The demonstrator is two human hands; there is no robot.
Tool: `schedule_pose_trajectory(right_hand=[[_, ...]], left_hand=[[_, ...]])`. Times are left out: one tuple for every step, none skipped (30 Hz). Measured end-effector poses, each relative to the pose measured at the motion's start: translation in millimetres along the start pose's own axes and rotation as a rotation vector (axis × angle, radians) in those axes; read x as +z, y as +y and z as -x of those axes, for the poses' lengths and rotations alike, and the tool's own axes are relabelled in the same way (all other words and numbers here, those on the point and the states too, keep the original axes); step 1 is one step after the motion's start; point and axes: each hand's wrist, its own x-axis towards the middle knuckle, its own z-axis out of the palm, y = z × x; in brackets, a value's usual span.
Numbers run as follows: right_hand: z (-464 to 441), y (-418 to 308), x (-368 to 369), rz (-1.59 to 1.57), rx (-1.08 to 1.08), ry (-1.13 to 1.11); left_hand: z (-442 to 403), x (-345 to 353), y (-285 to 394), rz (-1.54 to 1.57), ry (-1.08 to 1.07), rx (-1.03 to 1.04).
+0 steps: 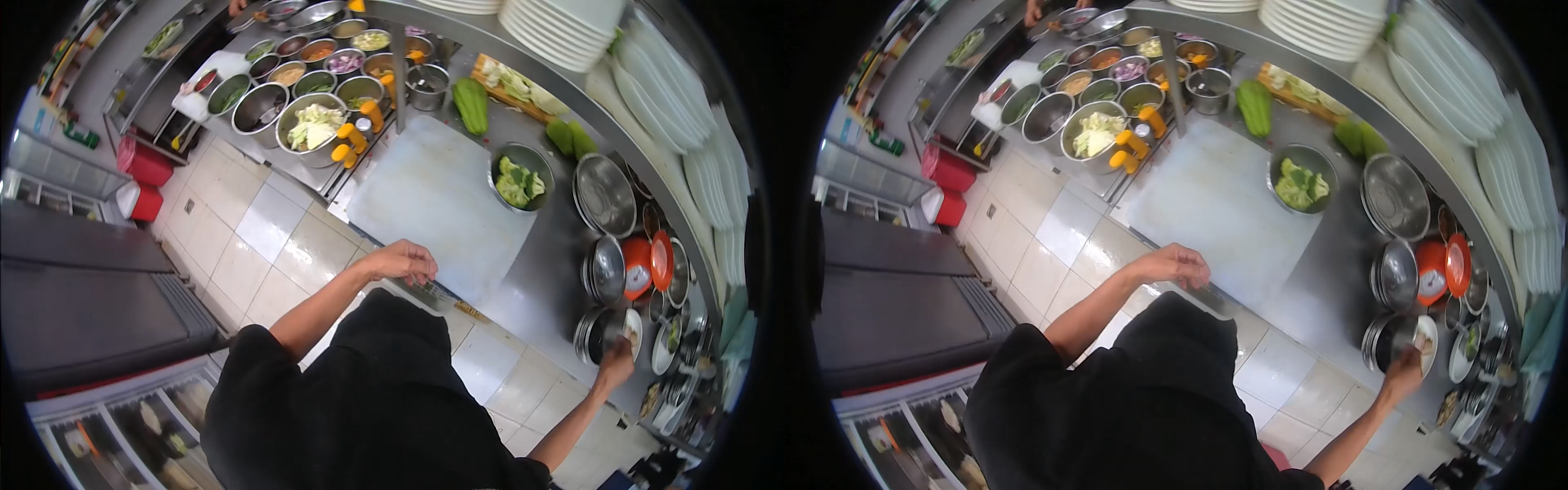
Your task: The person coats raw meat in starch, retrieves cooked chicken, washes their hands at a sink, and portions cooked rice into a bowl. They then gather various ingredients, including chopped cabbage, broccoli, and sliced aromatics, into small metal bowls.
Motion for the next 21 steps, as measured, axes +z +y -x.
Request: schedule_pose_trajectory(right_hand=[[-9.3, 13.5, -1.8, -0.095, 0.051, 0.111], [-17.8, 22.4, -2.1, -0.192, 0.206, 0.213], [-16.6, -9.8, -33.0, -0.238, 0.23, 0.251], [-20.3, -17.6, -33.9, -0.705, 0.245, 0.28], [-21.7, -27.8, -33.2, -0.884, 0.209, 0.195], [-15.3, -56.3, -40.2, -1.061, 0.177, 0.113], [-9.2, -88.3, -36.9, -1.091, 0.037, 0.065], [-2.1, -124.0, -35.4, -1.111, -0.104, 0.018], [8.8, -167.9, -40.4, -1.121, -0.18, -0.111], [18.2, -215.3, -46.6, -1.124, -0.258, -0.238], [23.8, -258.3, -41.8, -1.11, -0.536, -0.217], [30.5, -305.0, -47.8, -1.097, -0.744, -0.246], [35.7, -346.1, -41.1, -1.145, -0.962, -0.239], [39.1, -384.2, -37.1, -1.129, -1.15, -0.25], [43.9, -421.0, -32.3, -1.108, -1.334, -0.262], [50.9, -456.5, -25.6, -1.131, -1.447, -0.246], [56.0, -487.3, -27.0, -1.077, -1.515, -0.264], [59.0, -519.9, -27.6, -1.124, -1.528, -0.259], [61.1, -552.7, -29.0, -1.168, -1.539, -0.269], [59.0, -586.3, -29.3, -1.21, -1.555, -0.284], [54.3, -621.5, -31.0, -1.321, -1.458, -0.293]], left_hand=[[7.3, -3.9, 4.0, -0.004, 0.021, 0.017], [12.8, -9.4, 10.3, -0.01, 0.05, 0.038], [18.9, -14.6, 16.8, -0.008, 0.099, 0.07], [26.6, -21.9, 25.2, -0.015, 0.147, 0.092], [35.1, -30.4, 34.9, -0.034, 0.188, 0.111], [44.0, -40.4, 45.7, -0.026, 0.23, 0.11], [53.5, -50.7, 56.5, -0.018, 0.268, 0.112], [61.1, -57.6, 65.2, -0.005, 0.301, 0.113], [65.3, -61.6, 73.0, 0.022, 0.336, 0.14], [68.7, -64.6, 83.4, 0.066, 0.307, 0.122], [71.5, -68.3, 93.8, 0.111, 0.277, 0.106], [72.6, -77.0, 98.9, 0.158, 0.248, 0.092], [72.0, -90.9, 100.8, 0.206, 0.229, 0.137], [72.2, -107.6, 101.8, 0.258, 0.21, 0.179], [72.8, -126.3, 101.9, 0.309, 0.189, 0.216], [73.3, -146.6, 101.4, 0.314, 0.32, 0.277], [73.2, -168.2, 98.9, 0.322, 0.45, 0.336], [73.8, -190.8, 93.6, 0.337, 0.581, 0.388], [89.4, -214.4, 103.4, 0.4, 0.58, 0.408], [101.9, -247.6, 97.5, 0.409, 0.567, 0.426], [115.3, -270.5, 103.9, 0.424, 0.668, 0.431]])
